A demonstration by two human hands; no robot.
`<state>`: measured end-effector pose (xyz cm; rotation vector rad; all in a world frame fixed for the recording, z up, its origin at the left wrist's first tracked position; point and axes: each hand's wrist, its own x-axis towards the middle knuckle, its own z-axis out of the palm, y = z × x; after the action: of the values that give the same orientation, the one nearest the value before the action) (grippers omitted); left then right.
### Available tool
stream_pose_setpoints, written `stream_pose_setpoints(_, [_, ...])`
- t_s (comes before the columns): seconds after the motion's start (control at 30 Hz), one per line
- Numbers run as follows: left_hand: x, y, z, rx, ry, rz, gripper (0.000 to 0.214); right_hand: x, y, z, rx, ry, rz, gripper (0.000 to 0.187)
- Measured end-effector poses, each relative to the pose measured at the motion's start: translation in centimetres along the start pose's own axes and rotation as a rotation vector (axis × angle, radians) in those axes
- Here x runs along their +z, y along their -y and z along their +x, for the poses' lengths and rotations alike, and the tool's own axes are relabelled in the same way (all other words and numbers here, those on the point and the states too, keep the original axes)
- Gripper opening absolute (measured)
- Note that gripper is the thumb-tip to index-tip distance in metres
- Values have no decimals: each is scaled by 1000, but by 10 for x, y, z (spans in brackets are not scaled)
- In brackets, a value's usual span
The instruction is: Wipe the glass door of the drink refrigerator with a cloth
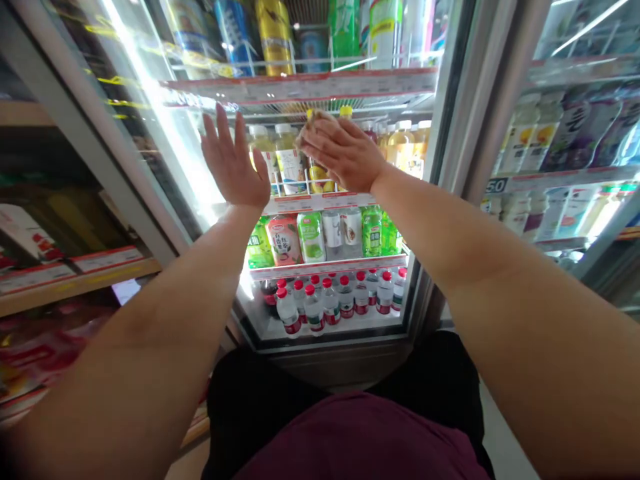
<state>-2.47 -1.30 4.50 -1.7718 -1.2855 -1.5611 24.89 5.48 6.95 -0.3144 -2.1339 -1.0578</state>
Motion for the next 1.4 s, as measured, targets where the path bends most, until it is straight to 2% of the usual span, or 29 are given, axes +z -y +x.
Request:
stream_pose_setpoints(0.07, [1,1,0,3,-8,28,84,-9,9,1,7,138,31,61])
stream_pose_setpoints(0.13, [1,3,0,3,-2,10,86,-12,15,1,106,143,41,61])
stream_pose_setpoints(0.2, [1,3,0,4,6,-20,90,-8,13,0,253,-30,18,63])
stream_pose_setpoints(0.3, [-1,2,0,19,4,-18,91,4,0,-2,453,-438,-39,70])
stream_pose_setpoints(0.33, [-1,1,-1,24,3,-17,91,6,-3,-2,480,-506,-47,73])
stream_pose_setpoints(0.37, [-2,0,-1,28,2,-19,90,6,-4,-3,479,-514,-49,75])
stream_pose_setpoints(0.43, [-3,-2,-1,29,-6,-19,88,2,0,-4,411,-369,-40,73])
stream_pose_setpoints(0.53, [-3,-1,-2,26,-19,12,86,-9,16,-2,273,-40,-25,65])
stream_pose_setpoints(0.6, [-2,2,-1,37,-21,31,86,-14,24,-1,231,64,-19,64])
stream_pose_setpoints(0.67, [-1,5,-1,54,-23,36,87,-14,26,0,253,39,-26,63])
stream_pose_setpoints(0.8, [2,8,0,61,-53,41,85,-10,19,-2,444,-215,-77,62])
stream_pose_setpoints(0.87, [1,7,0,50,-56,25,85,-9,17,-2,505,-294,-94,62])
stream_pose_setpoints(0.93, [1,5,0,40,-40,-3,86,-10,18,-3,489,-269,-94,62])
stream_pose_setpoints(1.07, [1,4,1,25,-24,-27,93,-13,26,-2,326,-52,-60,62])
stream_pose_setpoints(1.13, [1,4,1,27,-27,-15,95,-14,29,-1,280,10,-49,62])
stream_pose_setpoints(1.27, [2,6,1,41,-12,-44,94,-15,28,0,324,-23,-47,63])
stream_pose_setpoints(1.4, [0,10,0,73,-17,17,85,-16,28,1,405,-87,-32,64])
